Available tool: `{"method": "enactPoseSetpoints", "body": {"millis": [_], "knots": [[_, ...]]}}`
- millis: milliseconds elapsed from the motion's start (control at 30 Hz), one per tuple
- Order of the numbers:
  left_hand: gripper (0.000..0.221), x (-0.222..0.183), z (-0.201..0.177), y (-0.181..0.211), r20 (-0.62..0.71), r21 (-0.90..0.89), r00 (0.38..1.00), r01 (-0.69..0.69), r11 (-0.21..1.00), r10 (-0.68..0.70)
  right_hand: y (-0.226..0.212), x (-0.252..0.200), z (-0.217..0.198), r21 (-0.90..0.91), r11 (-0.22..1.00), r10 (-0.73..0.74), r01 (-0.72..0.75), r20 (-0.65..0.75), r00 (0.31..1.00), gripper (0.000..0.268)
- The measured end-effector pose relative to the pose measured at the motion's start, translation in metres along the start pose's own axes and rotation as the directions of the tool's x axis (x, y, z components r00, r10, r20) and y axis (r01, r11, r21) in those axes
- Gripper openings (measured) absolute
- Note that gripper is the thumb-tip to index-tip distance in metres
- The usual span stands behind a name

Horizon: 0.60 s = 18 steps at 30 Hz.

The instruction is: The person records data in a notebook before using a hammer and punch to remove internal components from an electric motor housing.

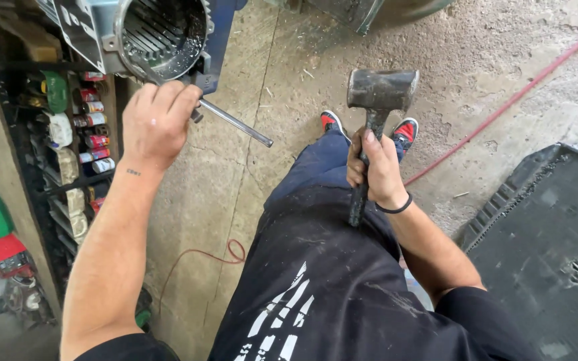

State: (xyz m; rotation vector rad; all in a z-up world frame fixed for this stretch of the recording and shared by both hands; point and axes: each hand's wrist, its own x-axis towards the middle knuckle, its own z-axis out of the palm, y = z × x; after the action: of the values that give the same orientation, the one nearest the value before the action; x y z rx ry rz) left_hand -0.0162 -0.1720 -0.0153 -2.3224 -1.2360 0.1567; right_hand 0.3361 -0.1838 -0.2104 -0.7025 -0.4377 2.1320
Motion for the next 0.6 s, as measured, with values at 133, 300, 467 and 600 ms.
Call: {"method": "enactPoseSetpoints", "body": {"millis": [133,300,467,600], "knots": [[0.021,0.0,0.004,0.003,0.006,-0.065,0.999,0.032,0.997,-0.032,-0.005,-0.001,-0.002,0.011,0.999,-0.03,0.03,-0.011,1.0,0.042],[0.028,0.004,0.011,0.004,-0.005,-0.032,0.998,0.056,0.998,-0.056,-0.007,-0.002,-0.006,0.007,0.999,-0.044,0.045,-0.041,0.998,0.041],[0.028,0.003,0.014,0.002,-0.006,0.032,0.999,0.05,0.998,-0.05,-0.007,-0.002,-0.006,-0.002,0.995,-0.1,0.1,-0.037,0.994,0.043],[0.026,0.002,0.023,0.0,-0.017,0.037,0.997,0.07,0.997,-0.069,0.0,-0.007,-0.003,-0.022,0.983,-0.183,0.183,0.015,0.983,0.053]]}}
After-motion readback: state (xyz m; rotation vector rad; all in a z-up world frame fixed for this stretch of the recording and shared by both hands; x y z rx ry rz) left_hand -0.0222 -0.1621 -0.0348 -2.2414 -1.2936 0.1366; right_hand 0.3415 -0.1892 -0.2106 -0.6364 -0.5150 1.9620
